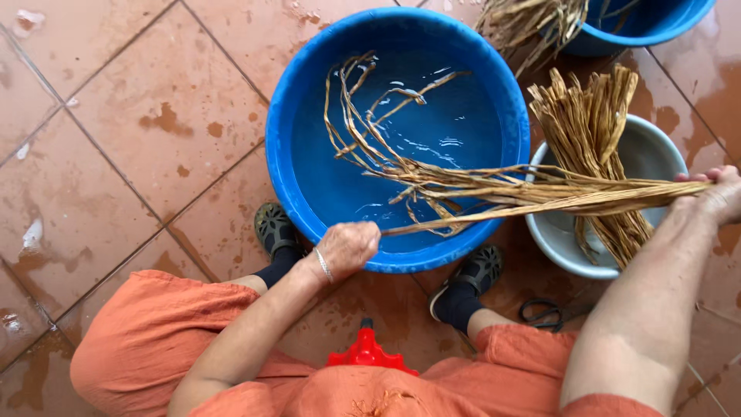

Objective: The person sits on a low stool and repeatedly submerges bundles of dried, straw-like plant material into a blue basin of water. They agitate the material by hand and transfer it between basins to ensure it is fully soaked.

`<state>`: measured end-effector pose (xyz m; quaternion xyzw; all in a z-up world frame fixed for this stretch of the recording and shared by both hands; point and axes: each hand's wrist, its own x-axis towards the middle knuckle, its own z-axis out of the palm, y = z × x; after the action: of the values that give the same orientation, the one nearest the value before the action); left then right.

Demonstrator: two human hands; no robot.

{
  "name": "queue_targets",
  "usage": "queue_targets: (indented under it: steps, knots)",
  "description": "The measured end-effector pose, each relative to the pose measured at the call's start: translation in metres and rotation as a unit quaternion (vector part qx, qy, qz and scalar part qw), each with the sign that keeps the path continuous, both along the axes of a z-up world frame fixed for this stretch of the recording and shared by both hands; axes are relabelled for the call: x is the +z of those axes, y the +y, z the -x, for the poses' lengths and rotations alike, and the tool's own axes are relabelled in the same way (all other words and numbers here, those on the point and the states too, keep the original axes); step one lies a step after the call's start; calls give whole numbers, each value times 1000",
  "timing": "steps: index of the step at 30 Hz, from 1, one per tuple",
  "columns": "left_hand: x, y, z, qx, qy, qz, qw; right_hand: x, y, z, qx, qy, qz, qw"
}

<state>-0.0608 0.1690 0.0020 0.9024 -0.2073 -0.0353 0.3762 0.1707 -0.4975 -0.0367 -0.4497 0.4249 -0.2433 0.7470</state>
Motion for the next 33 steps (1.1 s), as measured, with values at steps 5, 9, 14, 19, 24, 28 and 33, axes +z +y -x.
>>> queue_targets:
  steps: [5,9,14,19,24,28,33]
  knots:
    - [-83,3,-49,95,65,-55,992,38,65,-3,152,-87,49,983]
    - [-101,-14,-79,91,131,-337,928,67,176,-2,196,-105,223,949]
    - [-120,-47,-121,22,44,-222,974,16,340,24,220,-146,282,922]
    - [-182,-46,-122,-39,45,-391,919,-65,437,76,345,-66,234,907]
    - [-177,-16,-78,-113,219,-406,880,-130,458,120,552,54,195,809]
    - [-113,-3,-118,-128,374,-337,855,-137,450,103,608,248,76,751]
    - [-100,-35,-206,84,245,-127,957,-110,428,71,475,100,-80,871]
